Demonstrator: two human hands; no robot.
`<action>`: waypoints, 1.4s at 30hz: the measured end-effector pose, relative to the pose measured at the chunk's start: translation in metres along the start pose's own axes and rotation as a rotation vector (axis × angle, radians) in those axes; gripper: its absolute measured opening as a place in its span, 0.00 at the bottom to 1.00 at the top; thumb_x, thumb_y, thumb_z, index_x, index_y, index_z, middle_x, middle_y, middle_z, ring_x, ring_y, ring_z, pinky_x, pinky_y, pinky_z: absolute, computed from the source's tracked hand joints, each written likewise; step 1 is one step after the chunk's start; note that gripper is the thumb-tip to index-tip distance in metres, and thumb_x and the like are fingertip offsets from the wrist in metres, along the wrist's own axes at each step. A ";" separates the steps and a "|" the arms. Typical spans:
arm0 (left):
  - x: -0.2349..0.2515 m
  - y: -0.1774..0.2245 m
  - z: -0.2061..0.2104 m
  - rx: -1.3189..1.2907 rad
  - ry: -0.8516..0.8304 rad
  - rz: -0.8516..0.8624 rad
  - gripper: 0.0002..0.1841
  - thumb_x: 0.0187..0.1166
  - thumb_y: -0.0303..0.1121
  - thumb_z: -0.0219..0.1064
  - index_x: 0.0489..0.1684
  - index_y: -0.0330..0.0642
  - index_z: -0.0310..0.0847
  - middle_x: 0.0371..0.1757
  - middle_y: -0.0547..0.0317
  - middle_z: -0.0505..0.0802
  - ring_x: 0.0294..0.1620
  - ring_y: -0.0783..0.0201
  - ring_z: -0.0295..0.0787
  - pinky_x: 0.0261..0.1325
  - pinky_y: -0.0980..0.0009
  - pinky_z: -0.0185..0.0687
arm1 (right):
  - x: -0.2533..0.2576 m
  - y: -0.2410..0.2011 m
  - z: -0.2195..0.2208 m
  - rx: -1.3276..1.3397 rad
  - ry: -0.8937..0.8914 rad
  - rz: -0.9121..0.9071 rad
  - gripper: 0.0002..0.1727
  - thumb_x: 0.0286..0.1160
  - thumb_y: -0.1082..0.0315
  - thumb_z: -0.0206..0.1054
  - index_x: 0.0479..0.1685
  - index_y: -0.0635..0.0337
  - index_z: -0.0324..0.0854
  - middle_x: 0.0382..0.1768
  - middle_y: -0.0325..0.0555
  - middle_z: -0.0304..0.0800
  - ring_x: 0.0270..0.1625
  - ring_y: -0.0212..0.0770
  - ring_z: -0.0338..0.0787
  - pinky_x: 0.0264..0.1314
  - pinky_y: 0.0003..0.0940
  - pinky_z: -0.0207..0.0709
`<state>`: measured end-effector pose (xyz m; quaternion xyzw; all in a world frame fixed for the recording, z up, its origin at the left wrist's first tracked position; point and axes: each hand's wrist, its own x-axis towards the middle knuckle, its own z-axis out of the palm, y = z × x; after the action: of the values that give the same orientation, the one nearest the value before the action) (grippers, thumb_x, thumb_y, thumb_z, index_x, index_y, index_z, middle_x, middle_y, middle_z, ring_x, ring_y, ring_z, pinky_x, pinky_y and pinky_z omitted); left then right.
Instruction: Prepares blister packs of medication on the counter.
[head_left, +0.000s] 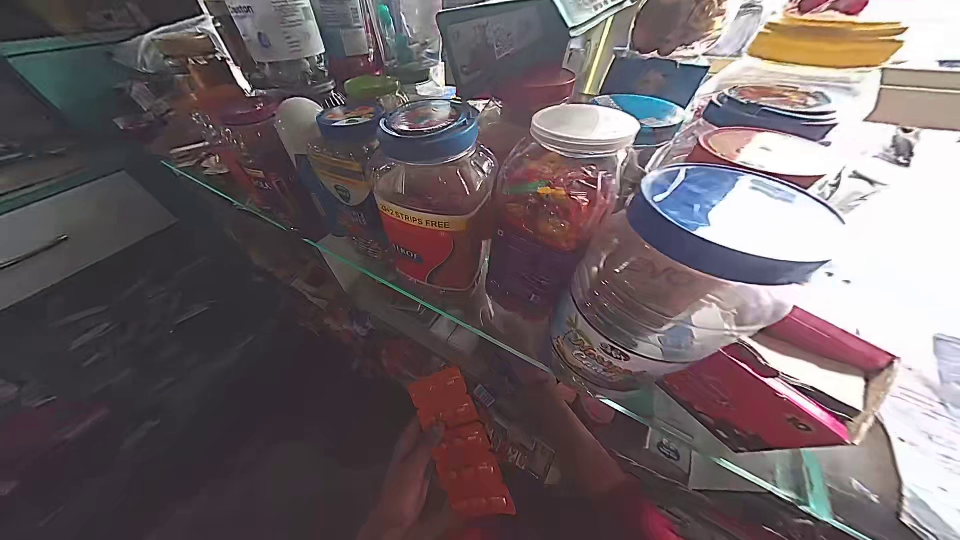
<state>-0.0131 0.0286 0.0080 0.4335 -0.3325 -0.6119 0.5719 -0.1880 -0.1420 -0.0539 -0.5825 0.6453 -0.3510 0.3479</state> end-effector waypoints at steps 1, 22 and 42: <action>-0.005 -0.004 0.001 -0.040 -0.044 0.006 0.14 0.84 0.26 0.50 0.62 0.41 0.74 0.47 0.69 0.96 0.49 0.73 0.94 0.59 0.70 0.90 | -0.024 -0.014 -0.012 0.063 0.027 -0.032 0.24 0.81 0.66 0.68 0.67 0.77 0.79 0.63 0.67 0.87 0.68 0.49 0.86 0.76 0.41 0.74; -0.119 -0.104 0.184 -0.053 -1.502 0.663 0.10 0.82 0.37 0.70 0.57 0.54 0.89 0.62 0.62 0.93 0.73 0.65 0.83 0.85 0.60 0.67 | -0.486 0.169 -0.218 0.843 0.183 -0.315 0.34 0.73 0.55 0.77 0.82 0.31 0.73 0.58 0.24 0.92 0.54 0.21 0.90 0.58 0.18 0.85; -0.114 -0.180 0.427 -0.237 -0.725 -0.277 0.16 0.82 0.23 0.48 0.66 0.37 0.65 0.47 0.59 0.96 0.44 0.65 0.97 0.49 0.67 0.95 | -0.368 0.189 -0.450 -0.693 0.939 -0.052 0.22 0.66 0.62 0.64 0.56 0.59 0.94 0.46 0.50 0.98 0.43 0.49 0.94 0.42 0.39 0.84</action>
<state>-0.4792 0.1255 0.0344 0.1615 -0.3784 -0.8303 0.3759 -0.6406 0.2602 0.0285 -0.4599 0.7932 -0.3485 -0.1950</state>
